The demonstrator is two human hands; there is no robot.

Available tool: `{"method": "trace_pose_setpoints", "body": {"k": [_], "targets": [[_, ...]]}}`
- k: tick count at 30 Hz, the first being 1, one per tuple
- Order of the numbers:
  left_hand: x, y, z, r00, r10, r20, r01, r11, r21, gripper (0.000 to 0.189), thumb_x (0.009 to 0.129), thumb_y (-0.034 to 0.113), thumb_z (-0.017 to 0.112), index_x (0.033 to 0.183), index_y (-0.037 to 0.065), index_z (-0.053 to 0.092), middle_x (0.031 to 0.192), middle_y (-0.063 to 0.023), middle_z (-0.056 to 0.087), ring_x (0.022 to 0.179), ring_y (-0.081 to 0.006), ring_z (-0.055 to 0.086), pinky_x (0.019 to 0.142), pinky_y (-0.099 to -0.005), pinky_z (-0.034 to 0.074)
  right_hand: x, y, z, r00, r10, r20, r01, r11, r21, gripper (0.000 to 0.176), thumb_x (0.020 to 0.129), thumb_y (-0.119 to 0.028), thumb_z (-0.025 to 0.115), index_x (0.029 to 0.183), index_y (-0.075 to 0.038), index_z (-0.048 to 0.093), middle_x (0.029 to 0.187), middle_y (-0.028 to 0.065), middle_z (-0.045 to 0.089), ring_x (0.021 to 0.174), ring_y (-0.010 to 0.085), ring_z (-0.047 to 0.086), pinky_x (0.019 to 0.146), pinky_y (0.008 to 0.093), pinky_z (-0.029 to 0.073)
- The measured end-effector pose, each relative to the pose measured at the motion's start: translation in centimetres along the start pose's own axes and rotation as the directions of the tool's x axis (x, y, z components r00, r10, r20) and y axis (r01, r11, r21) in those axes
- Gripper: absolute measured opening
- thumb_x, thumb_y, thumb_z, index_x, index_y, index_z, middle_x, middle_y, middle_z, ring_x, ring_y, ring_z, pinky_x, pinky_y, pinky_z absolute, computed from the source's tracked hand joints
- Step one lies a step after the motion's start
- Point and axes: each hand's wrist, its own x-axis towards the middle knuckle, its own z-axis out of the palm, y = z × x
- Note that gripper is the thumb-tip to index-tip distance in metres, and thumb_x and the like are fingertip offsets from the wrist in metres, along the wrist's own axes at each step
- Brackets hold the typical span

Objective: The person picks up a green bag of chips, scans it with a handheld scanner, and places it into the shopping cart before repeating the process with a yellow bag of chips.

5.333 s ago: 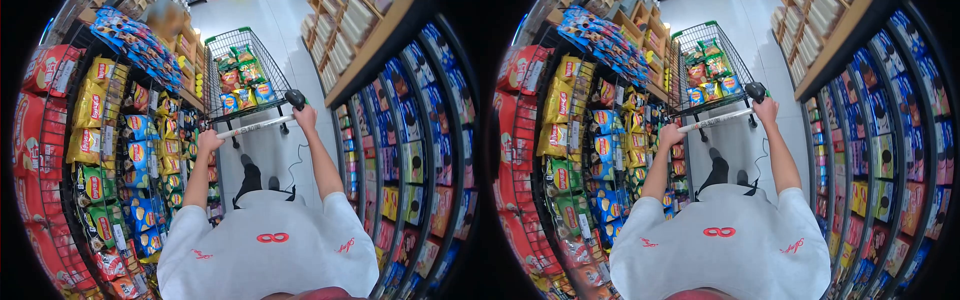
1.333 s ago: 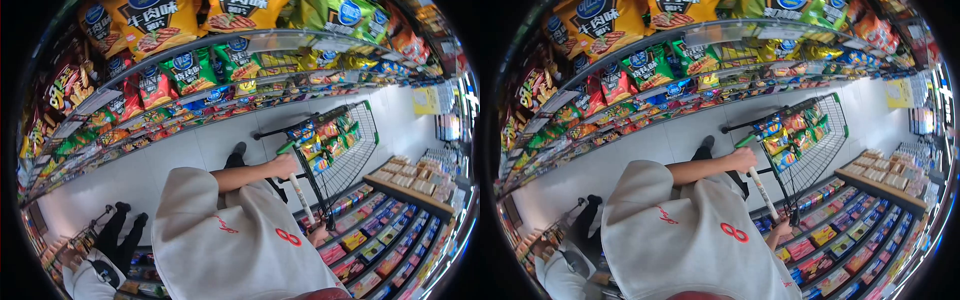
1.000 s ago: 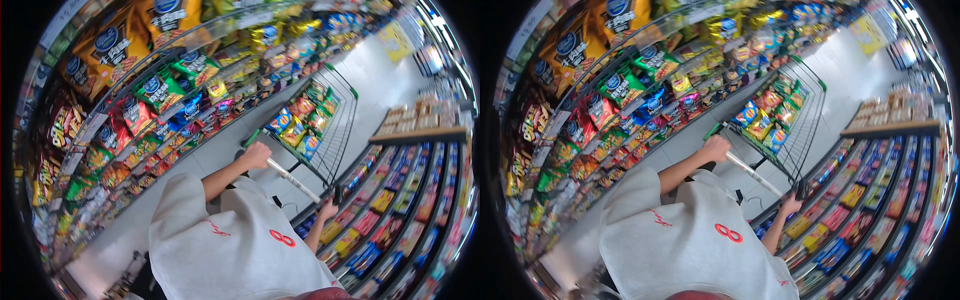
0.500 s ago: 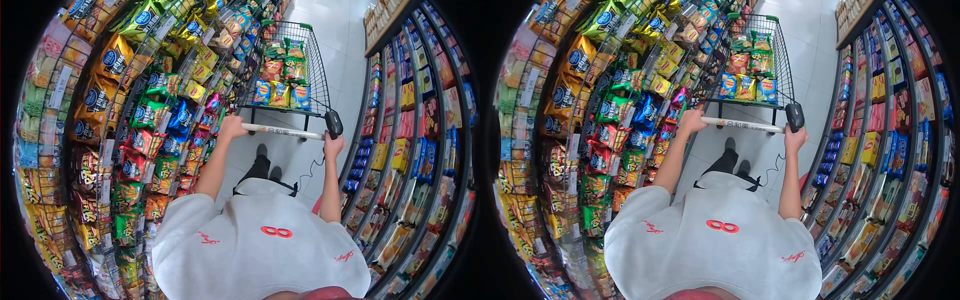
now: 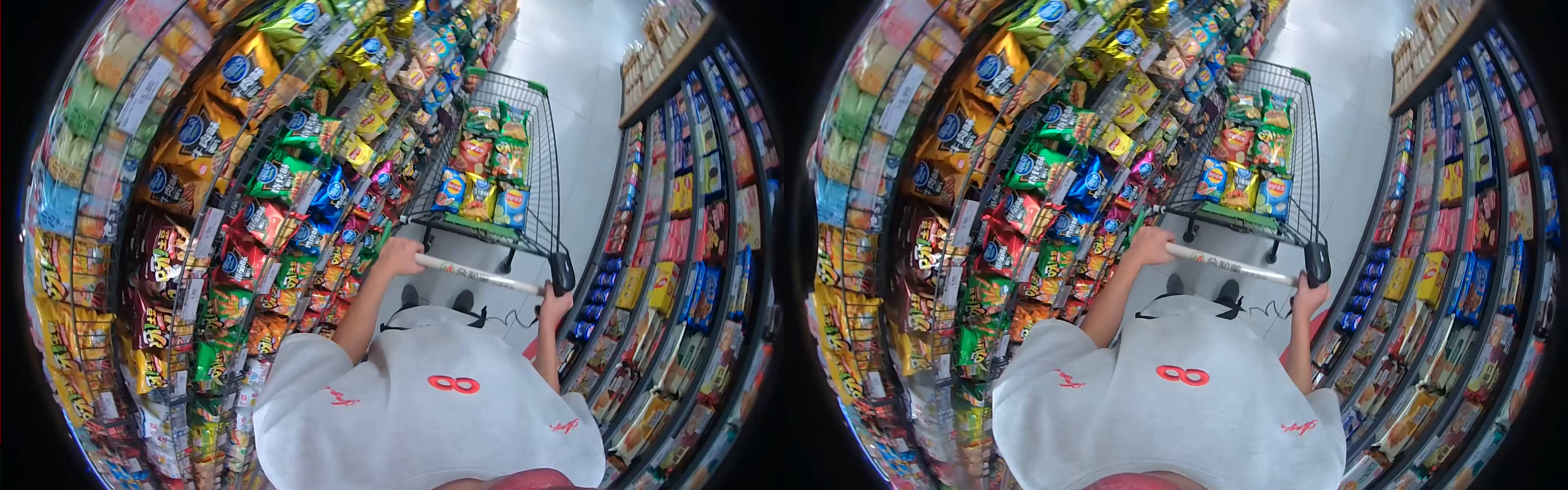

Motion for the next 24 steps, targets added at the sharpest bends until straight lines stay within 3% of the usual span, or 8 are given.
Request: {"method": "trace_pose_setpoints", "body": {"k": [3, 6, 9, 12, 14, 16, 21, 24], "targets": [[-1.6, -0.3, -2.7, 0.996, 0.057, 0.069, -0.044, 0.985, -0.169, 0.042, 0.076, 0.051, 0.076, 0.083, 0.010, 0.072, 0.082, -0.0110, 0.072, 0.079, -0.0269, 0.070, 0.070, -0.0409, 0.054, -1.9, -1.9, -0.1, 0.996, 0.087, -0.017, -0.086, 0.996, 0.038, 0.025, 0.079, -0.016, 0.076, 0.087, 0.007, 0.069, 0.076, 0.0139, 0.071, 0.069, 0.0232, 0.066, 0.070, 0.0384, 0.051], [-1.8, -2.9, -0.6, 0.981, -0.087, -0.176, -0.023, 0.839, -0.543, 0.029, 0.085, 0.036, 0.073, 0.080, 0.007, 0.069, 0.078, -0.0108, 0.070, 0.077, -0.0217, 0.069, 0.063, -0.0370, 0.052, -3.6, -1.8, 0.2, 0.995, 0.095, -0.027, -0.094, 0.995, 0.021, 0.023, 0.081, -0.015, 0.074, 0.088, 0.007, 0.069, 0.076, 0.0132, 0.070, 0.068, 0.0226, 0.066, 0.068, 0.0380, 0.051], [-3.4, -4.0, -0.8, 0.756, -0.343, -0.558, -0.050, 0.819, -0.572, 0.016, 0.090, 0.017, 0.068, 0.080, 0.005, 0.065, 0.077, -0.0091, 0.066, 0.072, -0.0176, 0.066, 0.057, -0.0312, 0.049, -5.2, -2.0, 0.9, 0.990, 0.139, -0.041, -0.134, 0.986, 0.099, 0.024, 0.080, -0.014, 0.075, 0.085, 0.009, 0.069, 0.072, 0.0124, 0.068, 0.065, 0.0204, 0.063, 0.065, 0.0382, 0.050], [-4.4, -6.1, -5.3, 0.478, -0.402, -0.781, -0.181, 0.825, -0.536, 0.005, 0.090, 0.003, 0.063, 0.095, 0.004, 0.062, 0.093, -0.0060, 0.058, 0.068, -0.0144, 0.059, 0.052, -0.0247, 0.045, -7.3, -4.0, 0.8, 0.989, 0.133, -0.058, -0.120, 0.975, 0.189, 0.023, 0.081, -0.011, 0.074, 0.084, 0.011, 0.069, 0.070, 0.0120, 0.068, 0.062, 0.0190, 0.061, 0.060, 0.0375, 0.048], [-4.8, -7.4, -9.3, 0.321, -0.496, -0.806, -0.146, 0.816, -0.560, 0.027, 0.089, -0.003, 0.062, 0.115, 0.001, 0.057, 0.116, -0.0103, 0.053, 0.077, -0.0132, 0.060, 0.054, -0.0233, 0.046, -8.0, -3.0, 1.8, 0.991, 0.106, -0.085, -0.085, 0.970, 0.228, 0.021, 0.082, -0.010, 0.073, 0.084, 0.011, 0.069, 0.070, 0.0115, 0.068, 0.061, 0.0180, 0.060, 0.058, 0.0362, 0.047], [-4.8, -10.1, -11.8, 0.294, -0.563, -0.773, -0.261, 0.731, -0.631, 0.047, 0.089, -0.003, 0.062, 0.133, 0.002, 0.047, 0.130, -0.0130, 0.046, 0.088, -0.0156, 0.061, 0.061, -0.0249, 0.049, -8.8, -3.6, 2.1, 0.983, 0.169, -0.073, -0.144, 0.953, 0.268, 0.020, 0.083, -0.009, 0.073, 0.084, 0.011, 0.069, 0.070, 0.0111, 0.068, 0.061, 0.0171, 0.060, 0.058, 0.0353, 0.047], [-4.1, -13.5, -16.3, 0.032, -0.612, -0.790, -0.230, 0.765, -0.602, 0.063, 0.089, 0.000, 0.064, 0.143, 0.000, 0.032, 0.126, -0.0146, 0.049, 0.091, -0.0200, 0.059, 0.067, -0.0287, 0.049, -10.9, -7.6, 2.5, 0.968, 0.233, -0.091, -0.189, 0.920, 0.344, 0.018, 0.084, -0.008, 0.071, 0.086, 0.009, 0.067, 0.072, 0.0087, 0.067, 0.059, 0.0148, 0.057, 0.051, 0.0339, 0.044], [-4.6, -15.2, -17.5, -0.006, -0.825, -0.565, -0.335, 0.534, -0.776, 0.068, 0.089, 0.005, 0.065, 0.144, -0.003, 0.027, 0.117, -0.0149, 0.055, 0.090, -0.0211, 0.059, 0.067, -0.0309, 0.049, -10.7, -2.9, 3.4, 0.987, 0.122, -0.107, -0.086, 0.952, 0.294, 0.017, 0.085, -0.009, 0.071, 0.086, 0.008, 0.067, 0.073, 0.0072, 0.065, 0.057, 0.0143, 0.055, 0.044, 0.0335, 0.039]]}}
